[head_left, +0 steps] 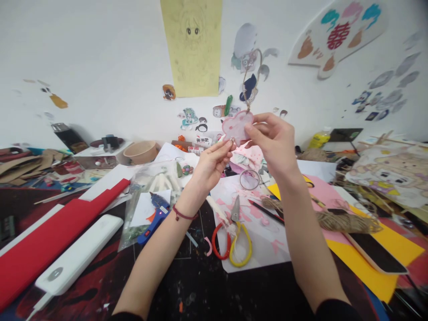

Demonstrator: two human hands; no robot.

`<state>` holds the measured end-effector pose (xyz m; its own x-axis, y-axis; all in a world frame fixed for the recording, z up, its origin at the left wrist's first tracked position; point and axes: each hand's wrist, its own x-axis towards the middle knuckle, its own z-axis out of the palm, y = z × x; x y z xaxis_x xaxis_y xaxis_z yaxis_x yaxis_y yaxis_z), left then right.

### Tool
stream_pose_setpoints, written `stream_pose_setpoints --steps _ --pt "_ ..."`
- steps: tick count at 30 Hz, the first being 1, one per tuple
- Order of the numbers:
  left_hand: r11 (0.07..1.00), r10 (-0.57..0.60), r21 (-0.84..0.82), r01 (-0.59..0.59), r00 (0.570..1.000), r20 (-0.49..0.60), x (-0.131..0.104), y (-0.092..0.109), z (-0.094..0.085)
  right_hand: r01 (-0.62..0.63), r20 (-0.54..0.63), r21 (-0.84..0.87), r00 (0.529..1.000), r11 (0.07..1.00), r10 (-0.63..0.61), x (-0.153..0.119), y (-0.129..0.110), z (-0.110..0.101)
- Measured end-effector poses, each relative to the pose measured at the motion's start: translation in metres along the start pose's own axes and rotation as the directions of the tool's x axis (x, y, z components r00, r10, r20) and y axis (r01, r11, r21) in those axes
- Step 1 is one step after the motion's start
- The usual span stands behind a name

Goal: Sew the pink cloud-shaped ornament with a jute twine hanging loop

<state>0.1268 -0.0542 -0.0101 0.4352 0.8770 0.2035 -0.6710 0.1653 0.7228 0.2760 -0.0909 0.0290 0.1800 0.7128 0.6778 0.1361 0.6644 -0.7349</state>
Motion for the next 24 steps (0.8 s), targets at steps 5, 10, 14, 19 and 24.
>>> stream_pose_setpoints --steps 5,10,14,19,24 --pt "1.0 0.021 0.019 -0.021 1.0 -0.009 0.0014 -0.0016 -0.0024 0.001 0.006 -0.029 1.0 1.0 -0.001 -0.0005 -0.0001 -0.0008" --pt "0.998 0.013 0.06 -0.013 1.0 0.0 0.0011 -0.0019 -0.0026 -0.004 0.009 -0.023 1.0 1.0 0.004 0.0001 0.0011 -0.0011" --pt "0.996 0.023 0.091 -0.021 1.0 -0.017 0.0001 -0.0017 -0.0027 0.0 -0.004 -0.01 1.0 1.0 0.0 0.001 0.0013 -0.0025" --pt "0.98 0.069 0.189 -0.058 0.996 -0.049 -0.002 -0.0003 -0.0022 -0.006 -0.07 -0.042 0.998 0.999 0.003 0.0027 0.0038 -0.0059" --pt "0.948 0.119 0.302 -0.105 0.992 -0.03 -0.0034 0.0021 -0.0012 -0.007 -0.08 -0.033 0.997 0.999 0.005 0.0047 0.0077 -0.0077"
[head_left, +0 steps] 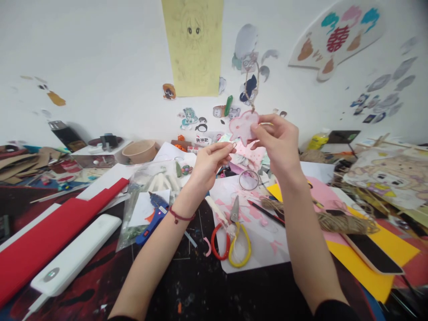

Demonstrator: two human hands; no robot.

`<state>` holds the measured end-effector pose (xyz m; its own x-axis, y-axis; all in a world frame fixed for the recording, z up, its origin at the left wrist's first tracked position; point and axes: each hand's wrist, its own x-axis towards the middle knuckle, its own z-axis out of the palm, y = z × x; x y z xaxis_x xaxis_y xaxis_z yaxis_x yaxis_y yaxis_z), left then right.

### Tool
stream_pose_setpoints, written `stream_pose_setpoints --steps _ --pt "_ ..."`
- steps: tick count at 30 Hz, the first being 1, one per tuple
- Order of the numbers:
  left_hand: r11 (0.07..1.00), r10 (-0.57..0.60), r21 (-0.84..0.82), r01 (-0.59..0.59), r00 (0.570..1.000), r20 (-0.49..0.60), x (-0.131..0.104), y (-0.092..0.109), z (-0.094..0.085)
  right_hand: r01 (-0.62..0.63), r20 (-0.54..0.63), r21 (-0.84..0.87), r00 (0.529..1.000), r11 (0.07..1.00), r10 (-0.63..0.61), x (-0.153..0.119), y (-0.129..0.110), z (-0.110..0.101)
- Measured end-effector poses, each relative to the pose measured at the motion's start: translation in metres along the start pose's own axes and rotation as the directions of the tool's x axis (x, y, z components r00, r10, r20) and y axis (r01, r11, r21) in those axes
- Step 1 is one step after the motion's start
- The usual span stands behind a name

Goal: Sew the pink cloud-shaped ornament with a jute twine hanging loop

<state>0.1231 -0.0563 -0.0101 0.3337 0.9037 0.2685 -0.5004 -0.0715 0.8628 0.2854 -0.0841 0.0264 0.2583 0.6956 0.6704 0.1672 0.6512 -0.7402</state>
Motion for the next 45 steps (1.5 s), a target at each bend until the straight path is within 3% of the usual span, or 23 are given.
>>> stream_pose_setpoints --steps 9,11,13,16,19,25,31,35,40,42,45 --pt "0.98 0.044 0.191 -0.047 0.999 0.018 0.0 0.009 -0.009 -0.01 0.031 0.004 0.999 1.0 0.009 0.002 0.005 0.0" --pt "0.971 0.104 0.217 -0.102 0.995 0.002 0.001 0.011 -0.01 -0.009 0.036 0.014 0.999 1.0 0.009 0.002 0.006 0.0" --pt "0.938 0.257 0.249 -0.241 0.966 -0.032 0.001 0.014 -0.011 -0.004 0.055 0.013 0.999 1.0 0.003 0.001 0.006 0.0" --pt "0.835 0.488 0.306 -0.457 0.872 -0.029 0.002 0.022 -0.012 -0.002 0.117 -0.024 0.993 1.0 0.004 -0.001 0.005 0.0" --pt "0.785 0.566 0.274 -0.556 0.823 0.049 -0.001 0.032 -0.013 -0.012 0.187 -0.073 0.982 0.997 0.026 -0.004 0.004 0.003" --pt "0.857 0.486 0.138 -0.496 0.868 0.104 -0.009 0.045 -0.012 0.021 0.328 -0.195 0.944 0.981 0.045 -0.012 0.003 0.015" --pt "0.881 0.375 0.221 -0.419 0.901 0.216 -0.011 0.051 -0.017 0.067 0.536 -0.254 0.84 0.965 0.083 -0.02 0.004 0.029" --pt "0.902 0.249 0.276 -0.331 0.923 0.293 -0.014 0.055 -0.019 -0.099 0.624 -0.164 0.76 0.981 0.181 -0.023 0.01 0.034" --pt "0.954 0.161 0.184 -0.238 0.92 0.356 -0.013 0.055 -0.024 -0.304 0.698 -0.07 0.665 0.95 0.264 -0.023 0.011 0.031" --pt "0.965 0.168 0.131 -0.229 0.916 0.364 -0.01 0.054 -0.027 -0.323 0.693 -0.069 0.666 0.944 0.278 -0.022 0.01 0.029" --pt "0.966 0.187 0.099 -0.237 0.912 0.364 -0.003 0.051 -0.034 -0.329 0.65 -0.052 0.706 0.943 0.282 -0.02 0.01 0.028"
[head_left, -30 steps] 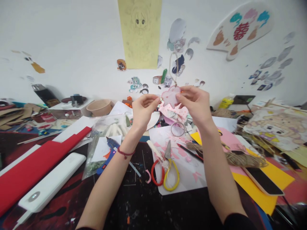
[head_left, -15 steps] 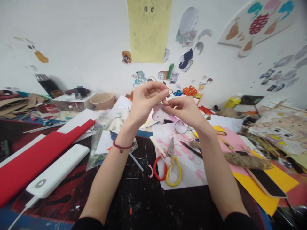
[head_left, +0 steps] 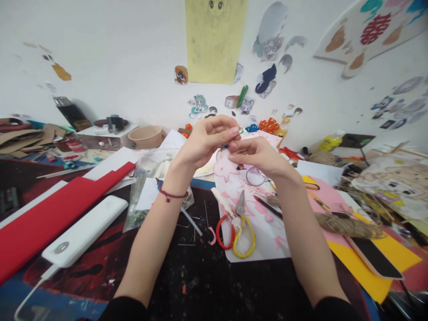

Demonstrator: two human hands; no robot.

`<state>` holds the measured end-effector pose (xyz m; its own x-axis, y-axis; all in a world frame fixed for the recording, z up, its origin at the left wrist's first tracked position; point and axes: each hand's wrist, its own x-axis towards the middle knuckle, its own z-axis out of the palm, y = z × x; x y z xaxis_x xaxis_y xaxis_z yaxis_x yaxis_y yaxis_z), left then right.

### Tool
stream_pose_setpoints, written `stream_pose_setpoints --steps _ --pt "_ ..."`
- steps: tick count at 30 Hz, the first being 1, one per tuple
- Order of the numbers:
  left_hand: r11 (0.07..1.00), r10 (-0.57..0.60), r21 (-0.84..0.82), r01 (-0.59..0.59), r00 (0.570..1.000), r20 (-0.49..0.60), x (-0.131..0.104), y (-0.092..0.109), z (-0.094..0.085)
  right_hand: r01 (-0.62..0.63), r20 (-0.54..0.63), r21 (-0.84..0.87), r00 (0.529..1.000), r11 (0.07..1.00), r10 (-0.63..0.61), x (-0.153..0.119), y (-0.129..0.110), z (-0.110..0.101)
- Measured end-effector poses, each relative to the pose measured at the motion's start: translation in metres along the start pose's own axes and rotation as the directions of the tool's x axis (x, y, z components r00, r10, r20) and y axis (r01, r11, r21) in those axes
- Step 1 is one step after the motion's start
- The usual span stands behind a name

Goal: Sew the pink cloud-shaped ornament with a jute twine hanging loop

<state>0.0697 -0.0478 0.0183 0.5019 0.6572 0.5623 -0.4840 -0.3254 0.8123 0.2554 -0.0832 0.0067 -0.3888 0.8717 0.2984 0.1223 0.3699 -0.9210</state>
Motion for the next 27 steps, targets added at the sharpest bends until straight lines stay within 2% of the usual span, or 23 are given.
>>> stream_pose_setpoints --steps 2,5,7,9,13,16,18,20,22,25,27 --pt "1.0 0.008 0.008 -0.008 0.999 -0.042 0.002 -0.004 -0.005 0.013 -0.066 0.008 0.998 1.0 -0.012 0.001 0.001 -0.001" --pt "0.994 0.072 0.095 -0.055 0.982 -0.178 0.006 -0.008 -0.01 0.026 -0.203 0.014 0.979 1.0 -0.023 0.004 0.003 -0.003" --pt "0.974 0.161 0.202 -0.106 0.947 -0.278 0.007 -0.01 -0.012 0.024 -0.287 0.026 0.958 0.999 -0.015 0.005 0.004 -0.005" --pt "0.942 0.259 0.295 -0.161 0.906 -0.334 0.009 -0.011 -0.012 0.027 -0.351 0.039 0.936 0.999 -0.012 0.006 0.004 -0.008" --pt "0.888 0.396 0.38 -0.259 0.851 -0.345 0.011 -0.013 -0.011 0.086 -0.427 0.024 0.902 0.996 -0.068 0.005 0.003 -0.015" --pt "0.871 0.434 0.401 -0.282 0.825 -0.362 0.011 -0.014 -0.01 0.147 -0.488 0.022 0.865 0.989 -0.118 0.005 0.003 -0.021" --pt "0.869 0.444 0.401 -0.29 0.815 -0.373 0.011 -0.015 -0.01 0.186 -0.554 0.052 0.823 0.981 -0.127 0.005 0.003 -0.025" --pt "0.872 0.435 0.395 -0.289 0.826 -0.358 0.011 -0.015 -0.009 0.206 -0.614 0.095 0.782 0.974 -0.105 0.005 0.003 -0.028" --pt "0.876 0.411 0.391 -0.282 0.86 -0.301 0.011 -0.015 -0.008 0.194 -0.632 0.14 0.772 0.971 -0.063 0.005 0.003 -0.03" --pt "0.888 0.338 0.384 -0.255 0.926 -0.166 0.009 -0.014 -0.004 0.139 -0.578 0.199 0.816 0.97 0.002 0.004 0.003 -0.03" --pt "0.903 0.273 0.371 -0.216 0.956 -0.107 0.007 -0.013 0.0 0.096 -0.523 0.248 0.851 0.964 0.05 0.003 0.002 -0.028"
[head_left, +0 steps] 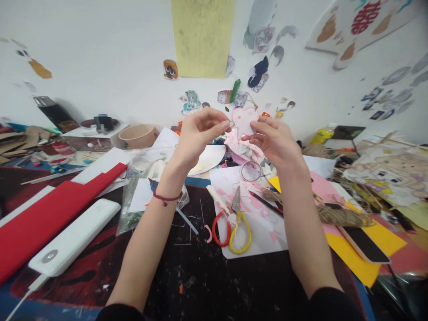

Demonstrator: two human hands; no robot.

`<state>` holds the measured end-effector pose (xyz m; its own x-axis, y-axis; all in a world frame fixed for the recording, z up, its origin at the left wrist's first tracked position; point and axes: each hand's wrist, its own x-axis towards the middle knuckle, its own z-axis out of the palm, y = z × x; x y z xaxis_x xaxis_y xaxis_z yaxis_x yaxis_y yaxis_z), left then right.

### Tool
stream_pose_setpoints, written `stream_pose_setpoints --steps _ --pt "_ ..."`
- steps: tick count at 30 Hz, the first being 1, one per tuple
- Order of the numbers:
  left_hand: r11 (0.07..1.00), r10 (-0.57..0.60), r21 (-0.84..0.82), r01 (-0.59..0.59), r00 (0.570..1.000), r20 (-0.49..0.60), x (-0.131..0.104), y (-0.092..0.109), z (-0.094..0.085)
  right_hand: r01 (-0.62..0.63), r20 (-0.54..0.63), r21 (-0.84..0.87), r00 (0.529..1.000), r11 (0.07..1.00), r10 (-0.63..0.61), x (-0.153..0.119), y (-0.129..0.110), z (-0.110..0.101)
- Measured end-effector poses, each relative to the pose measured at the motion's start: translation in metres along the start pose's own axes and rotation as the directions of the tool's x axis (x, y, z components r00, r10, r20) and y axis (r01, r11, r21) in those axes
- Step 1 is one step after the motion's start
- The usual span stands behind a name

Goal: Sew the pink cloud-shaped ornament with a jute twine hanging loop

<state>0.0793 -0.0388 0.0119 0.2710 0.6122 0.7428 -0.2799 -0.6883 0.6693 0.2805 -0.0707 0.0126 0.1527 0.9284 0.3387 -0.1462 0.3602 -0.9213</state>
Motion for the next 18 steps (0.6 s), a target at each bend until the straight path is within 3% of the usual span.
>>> stream_pose_setpoints --steps 2,5,10,12,15,18 --pt "0.999 -0.032 -0.001 0.033 0.999 0.012 -0.001 0.001 0.002 -0.039 0.033 0.021 0.999 0.999 0.038 -0.003 -0.001 0.002" --pt "0.999 -0.006 0.039 0.009 0.998 -0.069 -0.001 0.001 0.004 -0.026 0.04 0.044 0.999 0.999 0.024 -0.006 -0.002 0.004" --pt "0.946 0.182 0.298 -0.132 0.972 -0.147 -0.003 -0.002 0.007 0.01 0.041 0.064 0.999 0.998 -0.012 -0.008 -0.006 0.006" --pt "0.854 0.313 0.466 -0.23 0.944 -0.107 -0.006 -0.002 0.011 0.023 0.062 0.08 0.998 0.997 -0.028 -0.009 -0.007 0.007" --pt "0.647 0.479 0.676 -0.353 0.878 0.0 -0.009 -0.001 0.017 0.048 0.089 0.091 0.994 0.995 -0.056 -0.013 -0.011 0.01" --pt "0.489 0.551 0.782 -0.385 0.832 0.065 -0.012 0.0 0.022 0.059 0.097 0.086 0.993 0.995 -0.067 -0.017 -0.015 0.012"
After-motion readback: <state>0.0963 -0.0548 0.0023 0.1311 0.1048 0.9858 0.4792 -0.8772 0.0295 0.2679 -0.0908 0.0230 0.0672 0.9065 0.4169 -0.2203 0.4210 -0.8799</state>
